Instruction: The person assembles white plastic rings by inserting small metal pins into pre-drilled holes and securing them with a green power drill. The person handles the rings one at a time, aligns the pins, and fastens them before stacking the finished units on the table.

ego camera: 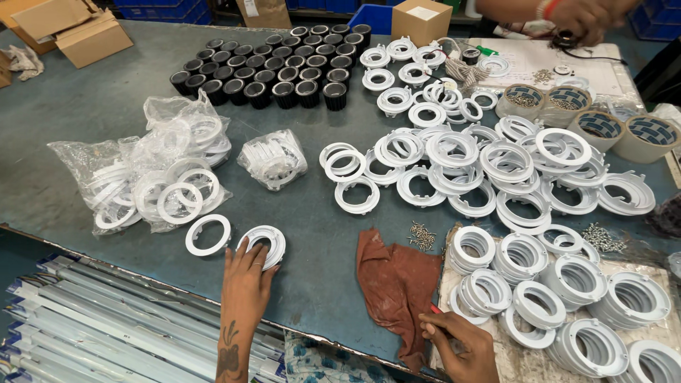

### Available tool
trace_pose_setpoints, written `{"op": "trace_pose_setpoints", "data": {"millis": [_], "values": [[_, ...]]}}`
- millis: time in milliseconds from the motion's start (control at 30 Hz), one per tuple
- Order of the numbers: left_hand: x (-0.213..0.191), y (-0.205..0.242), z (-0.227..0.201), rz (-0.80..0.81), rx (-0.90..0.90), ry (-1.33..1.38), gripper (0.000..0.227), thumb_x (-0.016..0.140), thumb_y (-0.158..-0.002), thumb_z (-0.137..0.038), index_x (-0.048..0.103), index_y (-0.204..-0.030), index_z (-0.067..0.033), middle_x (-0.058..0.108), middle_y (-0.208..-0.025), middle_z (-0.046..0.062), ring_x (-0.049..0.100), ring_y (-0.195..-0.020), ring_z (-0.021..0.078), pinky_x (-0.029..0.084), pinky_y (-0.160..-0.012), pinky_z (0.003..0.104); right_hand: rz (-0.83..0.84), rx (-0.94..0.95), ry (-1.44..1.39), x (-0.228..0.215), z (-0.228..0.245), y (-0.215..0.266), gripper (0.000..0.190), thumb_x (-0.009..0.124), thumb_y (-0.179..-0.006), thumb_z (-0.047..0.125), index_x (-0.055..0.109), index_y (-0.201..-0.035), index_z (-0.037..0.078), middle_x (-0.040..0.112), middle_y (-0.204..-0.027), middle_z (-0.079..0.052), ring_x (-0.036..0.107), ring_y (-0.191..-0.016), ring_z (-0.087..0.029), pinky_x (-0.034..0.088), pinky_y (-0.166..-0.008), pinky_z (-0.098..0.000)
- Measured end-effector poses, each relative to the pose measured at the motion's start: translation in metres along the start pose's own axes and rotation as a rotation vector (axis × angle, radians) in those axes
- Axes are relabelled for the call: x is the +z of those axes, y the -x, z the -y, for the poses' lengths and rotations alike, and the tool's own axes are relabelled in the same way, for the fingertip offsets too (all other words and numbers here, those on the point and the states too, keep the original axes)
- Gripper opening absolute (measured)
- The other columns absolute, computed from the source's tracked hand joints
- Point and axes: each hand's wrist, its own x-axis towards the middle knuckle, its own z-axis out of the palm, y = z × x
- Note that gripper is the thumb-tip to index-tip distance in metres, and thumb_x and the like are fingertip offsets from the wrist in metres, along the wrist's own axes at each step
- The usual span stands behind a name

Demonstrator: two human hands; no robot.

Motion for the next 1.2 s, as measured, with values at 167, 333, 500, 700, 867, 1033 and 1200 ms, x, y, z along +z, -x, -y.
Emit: {"op": "trace_pose_setpoints", "data": {"millis": [167,333,500,700,867,1033,1200], "values": [[-0.007,0.003,-0.024,-0.064,-0.001,0.054,0.035,0.071,-0.088,-0.018,0.07,-0.119,-0.0004,0.069,-0.127,0.012,0.051,-0.139,0.0331,0.031,-0.12,0.057,0.002,-0.105,0.004,-0.002,0.007,0.001,0.02,0.073,-0.085,0.006,0.081,-0.102,0.002,0.078,-0.084,-0.01,0.08,-0.074,-0.015,0.062,-0.064,-0.0281],[0.012,-0.004,-0.078,-0.048,0.118,0.249,0.033,0.07,-0.09,-0.017,0.069,-0.12,-0.0021,0.066,-0.131,0.013,0.049,-0.14,0.0336,0.033,-0.119,0.053,0.009,-0.167,-0.026,-0.004,0.01,0.003,0.02,0.072,-0.086,0.005,0.08,-0.104,0.001,0.077,-0.08,-0.01,0.078,-0.07,-0.014,0.06,-0.063,-0.0283],[0.051,-0.045,-0.111,-0.057,0.12,0.467,0.034,0.071,-0.09,-0.015,0.069,-0.123,-0.0044,0.057,-0.145,0.016,0.049,-0.141,0.0358,0.038,-0.116,0.049,0.02,-0.123,-0.053,-0.004,0.008,0.001,0.02,0.071,-0.087,0.005,0.08,-0.104,0.001,0.081,-0.077,-0.011,0.078,-0.07,-0.015,0.06,-0.062,-0.029],[0.103,-0.123,-0.105,-0.258,-0.051,0.538,0.037,0.072,-0.092,-0.015,0.068,-0.127,-0.0025,0.048,-0.152,0.023,0.049,-0.14,0.0424,0.043,-0.112,0.047,-0.006,-0.124,-0.043,-0.004,0.007,0.001,0.019,0.072,-0.086,0.007,0.081,-0.103,0.002,0.081,-0.082,-0.011,0.082,-0.075,-0.015,0.063,-0.066,-0.0288],[0.133,-0.153,-0.087,-0.145,-0.072,0.462,0.04,0.08,-0.082,-0.02,0.071,-0.117,-0.0018,0.05,-0.145,0.027,0.046,-0.134,0.0431,0.04,-0.109,0.048,-0.035,-0.078,-0.019,0.001,0.003,0.0,0.018,0.075,-0.084,0.005,0.082,-0.1,0.003,0.082,-0.077,-0.01,0.079,-0.072,-0.017,0.063,-0.065,-0.0287],[0.165,-0.155,-0.079,-0.203,0.081,0.353,0.031,0.075,-0.086,-0.012,0.074,-0.117,-0.0078,0.06,-0.139,0.021,0.044,-0.139,0.0412,0.033,-0.117,0.054,-0.089,-0.271,0.058,0.011,-0.035,-0.002,0.02,0.076,-0.079,0.001,0.082,-0.098,0.005,0.082,-0.074,-0.006,0.079,-0.069,-0.013,0.064,-0.062,-0.0249],[0.174,-0.157,-0.073,-0.167,0.171,0.268,0.029,0.07,-0.085,-0.006,0.076,-0.113,-0.0094,0.069,-0.129,0.009,0.043,-0.145,0.0359,0.023,-0.121,0.064,-0.101,-0.258,0.077,0.017,-0.126,-0.01,0.022,0.079,-0.078,0.006,0.083,-0.1,0.008,0.077,-0.073,-0.006,0.075,-0.063,-0.015,0.062,-0.06,-0.0265]]}}
